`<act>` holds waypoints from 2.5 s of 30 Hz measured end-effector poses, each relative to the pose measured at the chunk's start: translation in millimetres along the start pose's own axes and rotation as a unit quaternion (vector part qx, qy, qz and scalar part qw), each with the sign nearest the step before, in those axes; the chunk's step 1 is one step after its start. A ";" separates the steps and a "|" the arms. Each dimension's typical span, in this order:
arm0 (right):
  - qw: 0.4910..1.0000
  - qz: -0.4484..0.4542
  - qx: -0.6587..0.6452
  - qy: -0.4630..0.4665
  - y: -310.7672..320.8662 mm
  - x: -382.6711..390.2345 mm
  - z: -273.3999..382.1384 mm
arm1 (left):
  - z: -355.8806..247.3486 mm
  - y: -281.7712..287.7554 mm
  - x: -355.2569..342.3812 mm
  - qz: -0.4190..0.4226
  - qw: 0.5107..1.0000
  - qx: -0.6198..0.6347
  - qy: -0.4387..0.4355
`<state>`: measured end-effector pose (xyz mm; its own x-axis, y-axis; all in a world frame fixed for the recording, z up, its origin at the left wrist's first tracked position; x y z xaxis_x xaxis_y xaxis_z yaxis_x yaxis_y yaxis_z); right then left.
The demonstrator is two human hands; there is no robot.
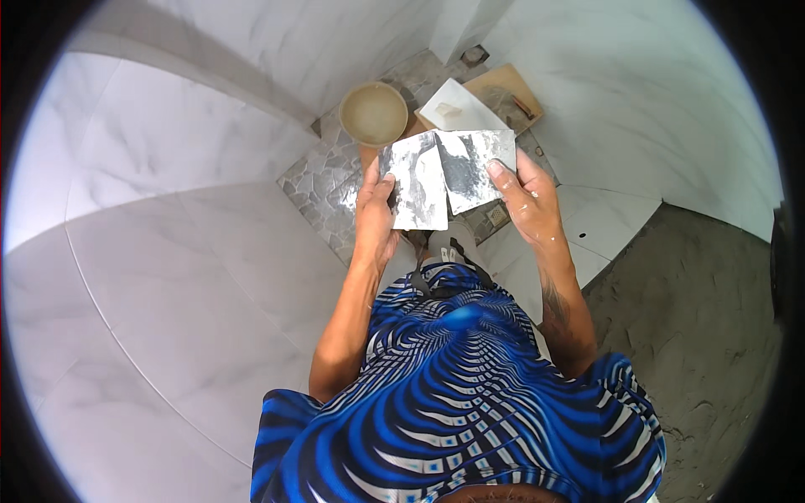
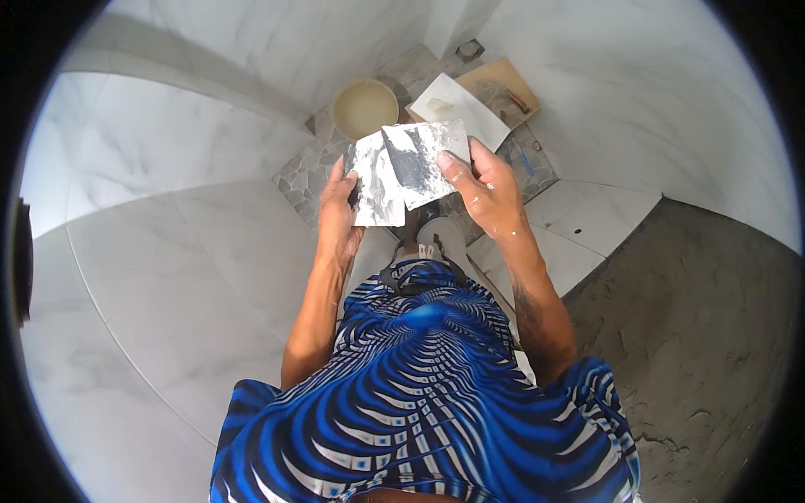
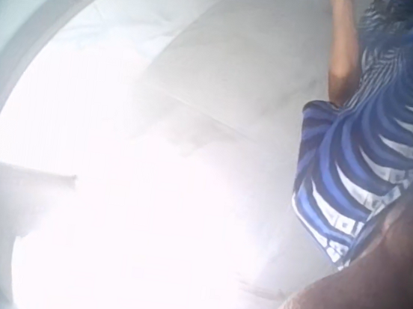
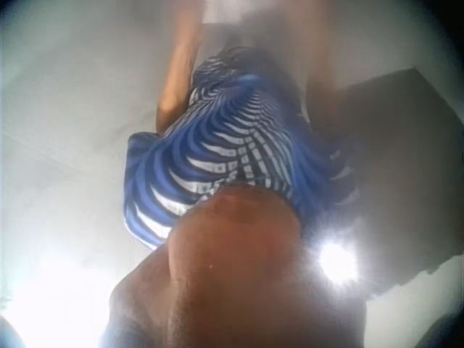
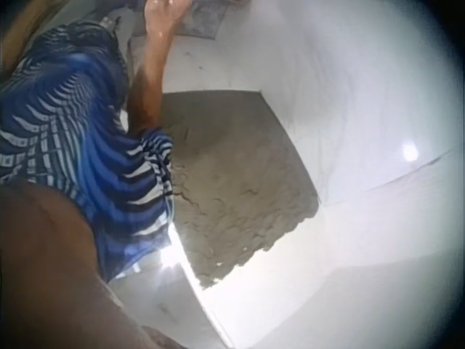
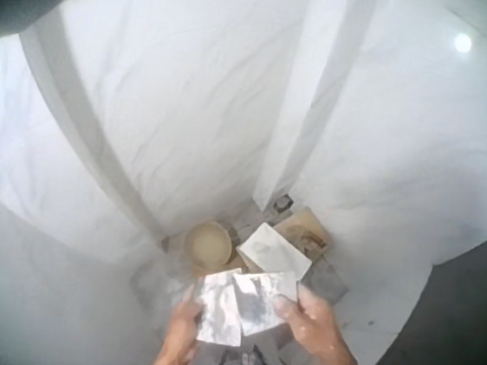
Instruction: The person applies grout to wall tile joints using putty knives, carries a bucket of water across the room, and then washes their hands and cleans the putty knives.
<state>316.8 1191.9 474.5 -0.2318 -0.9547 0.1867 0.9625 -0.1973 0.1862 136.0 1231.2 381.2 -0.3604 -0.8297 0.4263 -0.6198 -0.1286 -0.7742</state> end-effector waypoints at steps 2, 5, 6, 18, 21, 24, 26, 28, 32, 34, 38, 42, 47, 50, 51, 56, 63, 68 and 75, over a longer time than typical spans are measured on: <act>1.000 -0.010 0.014 0.004 10.0 3.8 6.7 | 6.2 -2.9 2.0 -0.001 1.000 -0.003 -0.003; 0.998 -0.005 0.060 0.021 18.2 5.8 11.6 | 12.2 -5.4 0.6 -0.015 0.999 -0.029 0.003; 0.996 0.004 0.087 0.026 19.0 7.0 12.7 | 14.3 -8.4 -0.5 -0.010 0.999 -0.029 0.006; 0.957 0.077 0.236 0.152 36.1 19.1 68.1 | 9.7 -66.4 4.6 0.002 0.999 -0.049 -0.022; 0.926 0.084 0.327 0.166 51.6 26.0 68.6 | 11.8 -86.0 8.0 0.016 0.998 -0.060 -0.021; 0.922 0.100 0.356 0.112 74.2 31.7 60.3 | 16.4 -101.6 6.6 0.007 0.997 -0.080 -0.016; 0.928 0.098 0.348 0.093 102.0 33.6 49.3 | 28.3 -108.4 -4.0 0.005 0.996 -0.091 -0.008; 0.933 0.092 0.339 0.072 136.3 30.9 29.4 | 41.6 -116.7 -19.3 -0.002 0.993 -0.116 -0.017; 0.909 0.083 0.407 0.043 205.1 39.2 -21.7 | 71.9 -131.0 -39.6 -0.022 0.985 -0.161 -0.054; 0.938 0.079 0.336 -0.033 235.8 47.1 -49.1 | 94.8 -152.7 -41.9 -0.008 0.982 -0.185 -0.048; 0.955 0.012 0.275 -0.107 279.1 85.0 -95.5 | 154.5 -150.6 -34.8 0.007 0.982 -0.188 -0.004; 0.961 -0.032 0.227 -0.153 314.6 62.9 -126.0 | 178.1 -173.8 -75.5 0.006 0.976 -0.216 0.035; 0.973 -0.096 0.148 -0.150 331.6 67.8 -159.3 | 202.5 -176.8 -88.8 0.012 0.975 -0.211 0.069; 0.966 -0.110 0.135 -0.192 336.6 95.8 -176.7 | 220.9 -176.3 -72.4 0.030 0.974 -0.212 0.079; 0.960 -0.111 0.139 -0.217 338.3 105.2 -182.1 | 225.1 -174.7 -66.9 0.030 0.972 -0.217 0.079; 0.958 -0.122 0.136 -0.222 355.4 116.6 -191.0 | 241.6 -187.7 -58.0 0.040 0.970 -0.227 0.077; 0.958 -0.114 0.142 -0.222 378.7 80.5 -197.9 | 247.5 -205.9 -82.5 0.010 0.967 -0.241 0.079; 0.962 -0.107 0.098 -0.231 392.3 64.8 -206.9 | 258.9 -209.7 -97.1 0.000 0.969 -0.233 0.083; 0.960 -0.135 0.014 -0.245 403.0 53.5 -239.1 | 281.2 -200.4 -126.4 0.002 0.969 -0.227 0.097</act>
<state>725.9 1008.0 329.0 -0.5171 -0.6493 0.5576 0.8556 -0.4104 0.3156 501.8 1209.0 350.9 -0.4604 -0.7066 0.5374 -0.8450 0.1632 -0.5093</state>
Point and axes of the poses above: each hand's wrist, its own x-axis away from the middle knuckle, its own y-axis out of the back of the hand, z = x × y, the point moved 9 cm from there along -x, towards the middle knuckle, and after that the axes turned 10 degrees about x, right-handed, at the moved point
